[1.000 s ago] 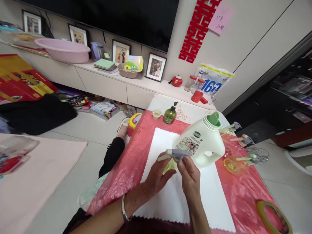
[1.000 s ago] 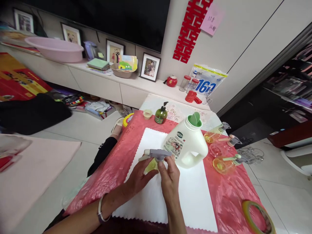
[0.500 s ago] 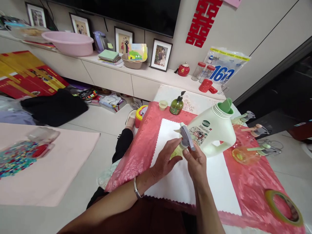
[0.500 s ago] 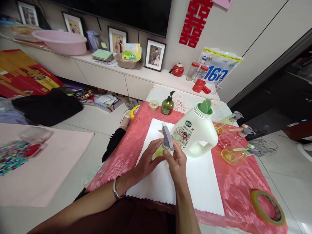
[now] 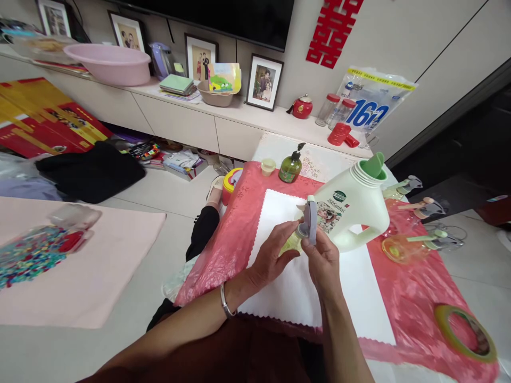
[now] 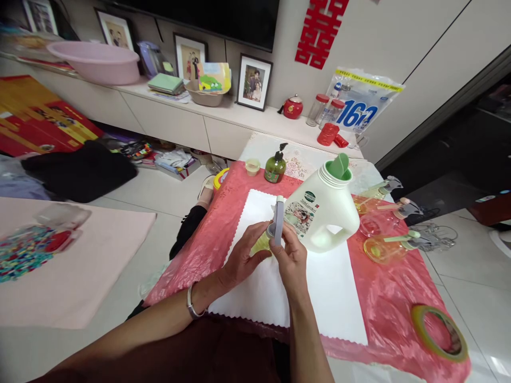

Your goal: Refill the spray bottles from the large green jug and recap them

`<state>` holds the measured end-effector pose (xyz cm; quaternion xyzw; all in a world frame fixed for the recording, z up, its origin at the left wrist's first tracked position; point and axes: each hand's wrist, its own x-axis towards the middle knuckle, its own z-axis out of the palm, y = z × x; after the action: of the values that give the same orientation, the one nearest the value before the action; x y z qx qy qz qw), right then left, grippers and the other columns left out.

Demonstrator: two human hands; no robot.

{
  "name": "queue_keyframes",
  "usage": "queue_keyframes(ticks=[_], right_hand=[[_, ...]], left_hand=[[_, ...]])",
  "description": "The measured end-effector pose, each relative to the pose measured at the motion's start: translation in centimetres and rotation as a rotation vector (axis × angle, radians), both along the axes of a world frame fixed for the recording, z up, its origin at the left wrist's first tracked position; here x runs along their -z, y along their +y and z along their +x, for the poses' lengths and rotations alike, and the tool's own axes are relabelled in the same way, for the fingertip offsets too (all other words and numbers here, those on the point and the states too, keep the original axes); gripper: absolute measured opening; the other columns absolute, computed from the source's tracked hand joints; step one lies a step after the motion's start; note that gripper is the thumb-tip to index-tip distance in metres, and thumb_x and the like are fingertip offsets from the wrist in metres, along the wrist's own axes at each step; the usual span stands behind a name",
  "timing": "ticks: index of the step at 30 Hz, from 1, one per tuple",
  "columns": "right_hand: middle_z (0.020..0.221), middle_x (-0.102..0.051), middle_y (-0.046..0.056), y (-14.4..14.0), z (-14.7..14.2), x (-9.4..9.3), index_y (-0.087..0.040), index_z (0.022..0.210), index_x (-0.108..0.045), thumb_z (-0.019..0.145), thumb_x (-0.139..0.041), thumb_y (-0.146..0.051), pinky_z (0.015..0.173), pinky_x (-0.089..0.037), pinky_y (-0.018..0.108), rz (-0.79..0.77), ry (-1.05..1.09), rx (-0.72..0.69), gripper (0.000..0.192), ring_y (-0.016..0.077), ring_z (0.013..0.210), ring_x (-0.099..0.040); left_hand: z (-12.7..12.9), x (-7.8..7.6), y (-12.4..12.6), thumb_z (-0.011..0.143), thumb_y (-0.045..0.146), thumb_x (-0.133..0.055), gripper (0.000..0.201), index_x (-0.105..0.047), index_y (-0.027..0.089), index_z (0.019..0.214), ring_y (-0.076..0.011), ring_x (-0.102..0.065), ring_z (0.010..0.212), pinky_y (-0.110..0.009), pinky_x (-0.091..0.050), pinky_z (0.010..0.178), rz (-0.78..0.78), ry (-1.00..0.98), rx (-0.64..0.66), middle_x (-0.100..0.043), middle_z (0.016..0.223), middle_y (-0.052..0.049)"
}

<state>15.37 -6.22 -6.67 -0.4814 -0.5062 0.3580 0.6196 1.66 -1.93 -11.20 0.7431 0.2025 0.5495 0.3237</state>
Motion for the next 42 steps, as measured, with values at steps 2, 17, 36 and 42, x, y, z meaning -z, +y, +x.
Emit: queue_keyframes(ticks=[2, 17, 36, 42], right_hand=[[0.129, -0.056, 0.007, -0.1, 0.1, 0.3, -0.024, 0.121, -0.073, 0.094, -0.073, -0.044, 0.110, -0.044, 0.041, -0.026, 0.009, -0.002, 0.033, 0.0255, 0.126, -0.051], [0.127, -0.057, 0.009, -0.1, -0.5, 0.8, -0.019, 0.117, -0.071, 0.093, -0.073, -0.048, 0.107, -0.044, 0.040, -0.055, 0.054, 0.015, 0.038, 0.0245, 0.122, -0.053], [0.128, -0.056, 0.010, 0.9, -2.3, 2.7, -0.017, 0.128, -0.064, 0.086, -0.080, -0.043, 0.112, -0.042, 0.042, 0.007, 0.132, 0.153, 0.051, 0.0239, 0.120, -0.055], [0.128, -0.056, 0.012, 0.8, -1.9, 3.1, -0.019, 0.136, -0.059, 0.081, -0.083, -0.042, 0.105, -0.048, 0.041, 0.003, 0.113, 0.157, 0.065, 0.0252, 0.118, -0.055]], left_hand=[[0.0, 0.0, 0.0, 0.098, 0.040, -0.057, 0.064, -0.034, 0.027, 0.156, -0.0277, -0.051, 0.137, -0.050, -0.049, 0.113, 0.004, -0.004, 0.007, -0.055, 0.145, -0.015], [-0.1, 0.1, -0.2, 0.098, 0.033, -0.060, 0.062, -0.034, 0.027, 0.155, -0.0287, -0.051, 0.137, -0.052, -0.048, 0.113, -0.014, 0.013, 0.002, -0.054, 0.145, -0.016], [-0.2, 0.5, -0.2, 0.097, 0.032, -0.061, 0.064, -0.033, 0.028, 0.155, -0.0291, -0.053, 0.135, -0.051, -0.051, 0.110, -0.017, 0.015, -0.051, -0.055, 0.142, -0.016], [-0.3, 0.5, -0.2, 0.099, 0.029, -0.058, 0.064, -0.031, 0.029, 0.156, -0.0293, -0.052, 0.137, -0.051, -0.050, 0.110, -0.022, 0.020, -0.040, -0.054, 0.144, -0.016]])
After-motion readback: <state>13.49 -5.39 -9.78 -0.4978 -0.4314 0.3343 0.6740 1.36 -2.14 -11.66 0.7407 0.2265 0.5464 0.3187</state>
